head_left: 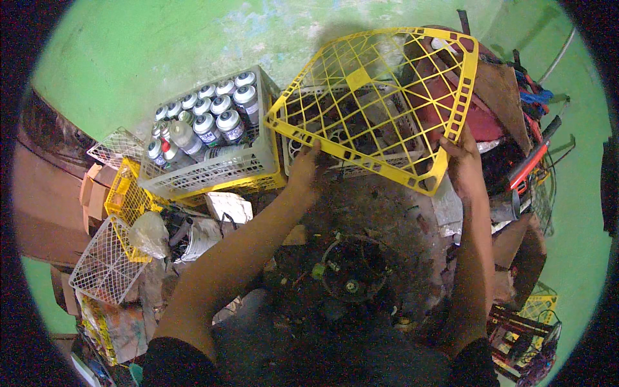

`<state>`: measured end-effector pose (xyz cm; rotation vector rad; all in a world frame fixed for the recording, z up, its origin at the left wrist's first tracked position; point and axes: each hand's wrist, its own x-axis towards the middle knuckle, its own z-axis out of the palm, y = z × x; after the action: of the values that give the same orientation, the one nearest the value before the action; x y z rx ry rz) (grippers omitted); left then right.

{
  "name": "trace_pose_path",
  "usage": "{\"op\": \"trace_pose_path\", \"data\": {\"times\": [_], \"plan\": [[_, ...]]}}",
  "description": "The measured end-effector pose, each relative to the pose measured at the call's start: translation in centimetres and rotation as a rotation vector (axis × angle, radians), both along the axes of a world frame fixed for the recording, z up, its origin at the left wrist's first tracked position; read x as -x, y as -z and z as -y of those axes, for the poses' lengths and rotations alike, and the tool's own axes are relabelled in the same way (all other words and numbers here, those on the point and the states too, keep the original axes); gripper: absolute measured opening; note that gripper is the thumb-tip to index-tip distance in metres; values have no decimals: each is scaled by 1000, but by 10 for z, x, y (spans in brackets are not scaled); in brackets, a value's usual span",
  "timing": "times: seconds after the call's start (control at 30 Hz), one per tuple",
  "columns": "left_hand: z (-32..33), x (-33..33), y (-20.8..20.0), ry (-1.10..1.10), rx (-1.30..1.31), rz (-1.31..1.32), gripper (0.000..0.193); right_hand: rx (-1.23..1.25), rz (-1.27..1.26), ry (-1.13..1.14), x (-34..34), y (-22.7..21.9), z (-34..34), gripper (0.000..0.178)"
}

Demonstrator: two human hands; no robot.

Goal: The person sits on the floor and disassembles a small electric motor, removing the casing and internal components. They then wipe the parts with a cloth and reassemble the motor.

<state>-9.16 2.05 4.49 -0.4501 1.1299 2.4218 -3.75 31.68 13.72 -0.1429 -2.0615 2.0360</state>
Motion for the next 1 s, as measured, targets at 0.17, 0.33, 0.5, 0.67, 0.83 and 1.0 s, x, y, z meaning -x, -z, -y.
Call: {"op": "trace_pose_path", "data": {"times": [0.17, 0.33, 0.5, 0.67, 0.83, 1.0], "plan": [[-7, 14, 38, 202, 2, 9, 45, -439, -197, 83, -15, -6, -12, 63], [-13, 4, 25, -143, -218, 168, 52, -418, -193, 191, -12, -57, -22, 63], [13, -2, 67, -177, 131, -205, 33, -573, -89, 189, 20, -42, -29, 61], [35, 16, 101, -253, -145, 39, 35, -1002, -301, 341, 70, 28, -34, 49], [-2, -2, 32, -384, 25, 56, 34, -755, 9, 549, 35, 33, -24, 39], [0, 10, 82, -409, 119, -69, 31, -708, -175, 538, 33, 89, -9, 45]]}}
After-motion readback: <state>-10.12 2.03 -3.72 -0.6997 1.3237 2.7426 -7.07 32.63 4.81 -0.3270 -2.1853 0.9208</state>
